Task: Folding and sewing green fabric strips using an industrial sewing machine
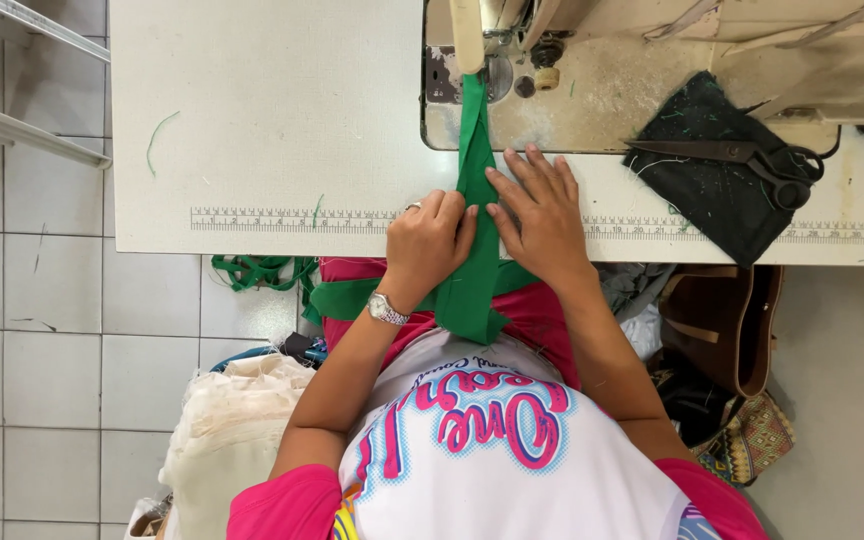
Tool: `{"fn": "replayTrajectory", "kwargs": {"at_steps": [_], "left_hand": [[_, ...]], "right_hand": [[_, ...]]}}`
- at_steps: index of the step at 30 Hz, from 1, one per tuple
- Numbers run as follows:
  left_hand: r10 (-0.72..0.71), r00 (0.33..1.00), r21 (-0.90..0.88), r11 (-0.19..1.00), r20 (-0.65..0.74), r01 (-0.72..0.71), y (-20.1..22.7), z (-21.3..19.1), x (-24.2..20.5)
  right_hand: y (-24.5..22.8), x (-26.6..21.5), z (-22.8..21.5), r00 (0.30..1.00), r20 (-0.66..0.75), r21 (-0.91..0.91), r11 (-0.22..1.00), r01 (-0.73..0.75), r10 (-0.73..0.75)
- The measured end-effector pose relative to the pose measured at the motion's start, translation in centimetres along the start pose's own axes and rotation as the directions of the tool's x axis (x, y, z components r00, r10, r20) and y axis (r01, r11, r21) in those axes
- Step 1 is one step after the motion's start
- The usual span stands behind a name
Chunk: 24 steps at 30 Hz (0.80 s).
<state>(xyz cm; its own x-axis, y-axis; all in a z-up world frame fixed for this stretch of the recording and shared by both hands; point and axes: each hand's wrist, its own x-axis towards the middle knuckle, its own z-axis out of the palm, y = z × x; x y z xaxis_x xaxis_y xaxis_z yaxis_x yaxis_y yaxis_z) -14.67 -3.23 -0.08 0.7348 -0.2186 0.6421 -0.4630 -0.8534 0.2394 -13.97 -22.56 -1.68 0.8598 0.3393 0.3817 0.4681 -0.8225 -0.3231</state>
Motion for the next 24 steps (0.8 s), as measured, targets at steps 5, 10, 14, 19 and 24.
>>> {"fn": "replayTrajectory", "kwargs": {"at_steps": [5,10,14,19,24], "left_hand": [[-0.001,1.000,-0.009,1.000,0.004,0.001,0.05,-0.07,0.00],[0.004,1.000,0.000,1.000,0.008,-0.004,0.15,-0.19,0.10],[0.009,0.999,-0.002,1.000,0.031,-0.009,0.05,-0.28,0.10],[0.013,1.000,-0.017,1.000,0.028,-0.013,0.11,-0.37,0.30],[0.004,0.999,-0.022,1.000,0.036,-0.004,0.14,-0.20,0.01]], "right_hand": [[0.02,0.00,0.07,1.000,-0.010,0.009,1.000,0.000,0.001],[0.07,-0.06,0.07,1.000,-0.017,0.006,1.000,0.003,-0.003],[-0.01,0.01,0.01,1.000,-0.021,-0.001,1.000,0.004,-0.004],[-0.04,0.10,0.05,1.000,-0.031,-0.011,1.000,-0.005,0.005],[-0.03,0.02,-0.04,1.000,-0.016,0.000,1.000,-0.008,0.008]]}}
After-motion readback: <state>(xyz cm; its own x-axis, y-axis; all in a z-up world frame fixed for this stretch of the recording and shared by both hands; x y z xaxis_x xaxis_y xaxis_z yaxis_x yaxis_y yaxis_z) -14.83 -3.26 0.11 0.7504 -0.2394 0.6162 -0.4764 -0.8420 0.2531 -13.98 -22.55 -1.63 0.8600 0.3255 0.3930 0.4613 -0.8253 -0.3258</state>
